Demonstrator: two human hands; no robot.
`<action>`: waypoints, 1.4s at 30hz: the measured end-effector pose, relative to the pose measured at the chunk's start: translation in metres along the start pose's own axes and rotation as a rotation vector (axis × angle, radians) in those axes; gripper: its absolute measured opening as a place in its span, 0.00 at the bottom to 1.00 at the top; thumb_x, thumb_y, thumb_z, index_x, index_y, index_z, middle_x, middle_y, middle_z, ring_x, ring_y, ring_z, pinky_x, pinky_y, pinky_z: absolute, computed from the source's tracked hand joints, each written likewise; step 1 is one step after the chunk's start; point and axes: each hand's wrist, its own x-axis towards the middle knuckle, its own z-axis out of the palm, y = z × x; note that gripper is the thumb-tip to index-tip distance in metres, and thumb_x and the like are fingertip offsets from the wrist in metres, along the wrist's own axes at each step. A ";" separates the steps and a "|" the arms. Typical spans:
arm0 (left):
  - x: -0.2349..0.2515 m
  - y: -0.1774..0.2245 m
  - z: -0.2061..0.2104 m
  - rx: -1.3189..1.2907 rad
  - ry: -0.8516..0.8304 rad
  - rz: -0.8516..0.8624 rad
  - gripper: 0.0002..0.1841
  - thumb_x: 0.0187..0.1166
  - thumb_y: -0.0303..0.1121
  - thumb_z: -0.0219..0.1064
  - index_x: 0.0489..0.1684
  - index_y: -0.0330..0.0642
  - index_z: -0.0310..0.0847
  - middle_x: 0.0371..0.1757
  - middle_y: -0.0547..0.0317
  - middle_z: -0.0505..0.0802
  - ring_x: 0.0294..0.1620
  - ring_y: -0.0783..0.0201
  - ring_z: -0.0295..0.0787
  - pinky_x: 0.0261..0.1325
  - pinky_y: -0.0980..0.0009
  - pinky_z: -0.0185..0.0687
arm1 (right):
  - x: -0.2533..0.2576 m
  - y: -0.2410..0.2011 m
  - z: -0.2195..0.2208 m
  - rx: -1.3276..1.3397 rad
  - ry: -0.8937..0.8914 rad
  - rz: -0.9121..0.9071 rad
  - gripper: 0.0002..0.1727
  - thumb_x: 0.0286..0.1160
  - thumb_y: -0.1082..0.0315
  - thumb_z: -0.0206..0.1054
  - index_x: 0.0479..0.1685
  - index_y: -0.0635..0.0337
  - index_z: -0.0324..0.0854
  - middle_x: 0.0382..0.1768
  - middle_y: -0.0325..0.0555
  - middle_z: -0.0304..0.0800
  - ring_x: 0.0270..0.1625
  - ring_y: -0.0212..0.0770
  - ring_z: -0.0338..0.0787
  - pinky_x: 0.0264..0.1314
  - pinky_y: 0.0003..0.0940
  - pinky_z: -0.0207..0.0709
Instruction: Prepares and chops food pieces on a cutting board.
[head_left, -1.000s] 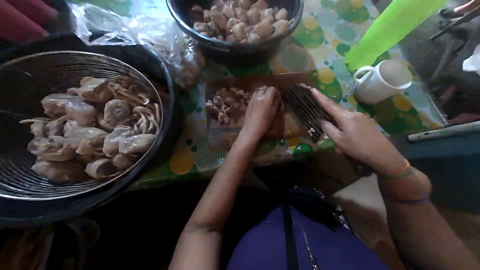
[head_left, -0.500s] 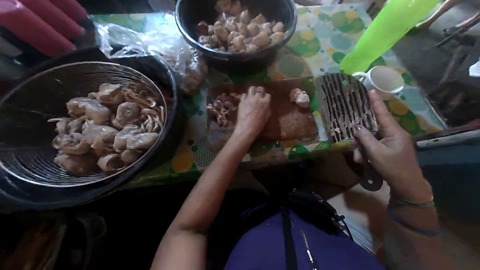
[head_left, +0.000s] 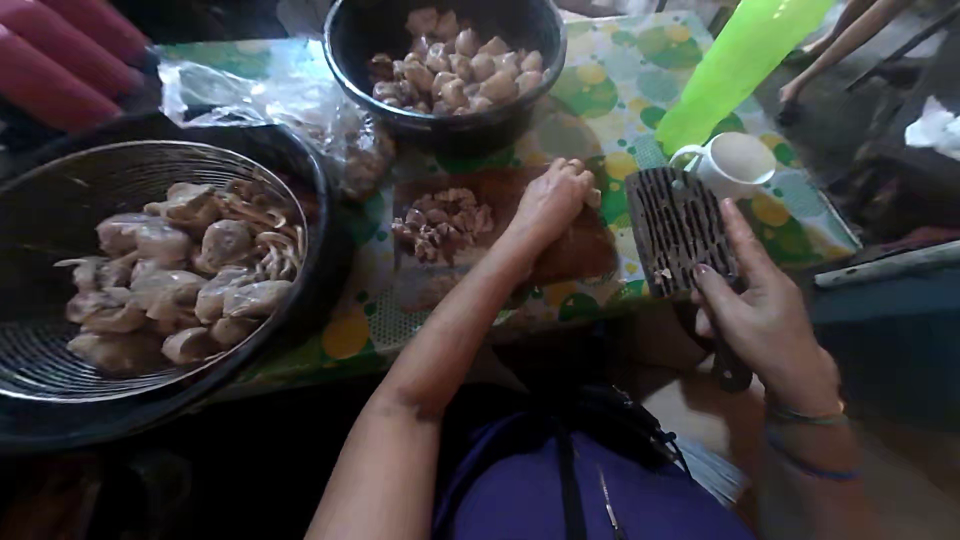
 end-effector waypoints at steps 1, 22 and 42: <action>-0.001 -0.002 -0.004 -0.090 0.003 -0.037 0.12 0.85 0.30 0.64 0.57 0.37 0.89 0.62 0.41 0.90 0.71 0.44 0.84 0.71 0.47 0.81 | -0.001 0.001 -0.001 -0.007 0.002 0.008 0.37 0.85 0.65 0.58 0.95 0.45 0.52 0.36 0.46 0.88 0.14 0.28 0.79 0.16 0.26 0.78; -0.077 0.009 0.006 -0.280 0.230 -0.219 0.08 0.80 0.28 0.70 0.46 0.34 0.92 0.51 0.42 0.92 0.59 0.45 0.89 0.65 0.51 0.84 | 0.009 -0.040 0.035 -0.609 -0.123 -0.423 0.35 0.79 0.71 0.59 0.91 0.51 0.65 0.33 0.59 0.92 0.24 0.59 0.88 0.25 0.56 0.79; -0.088 -0.004 0.020 -0.448 0.384 -0.201 0.05 0.76 0.28 0.73 0.40 0.37 0.93 0.46 0.47 0.94 0.52 0.52 0.92 0.59 0.56 0.87 | 0.033 -0.042 0.041 -0.533 -0.205 -0.274 0.36 0.85 0.68 0.57 0.95 0.44 0.55 0.36 0.60 0.92 0.25 0.55 0.86 0.29 0.56 0.80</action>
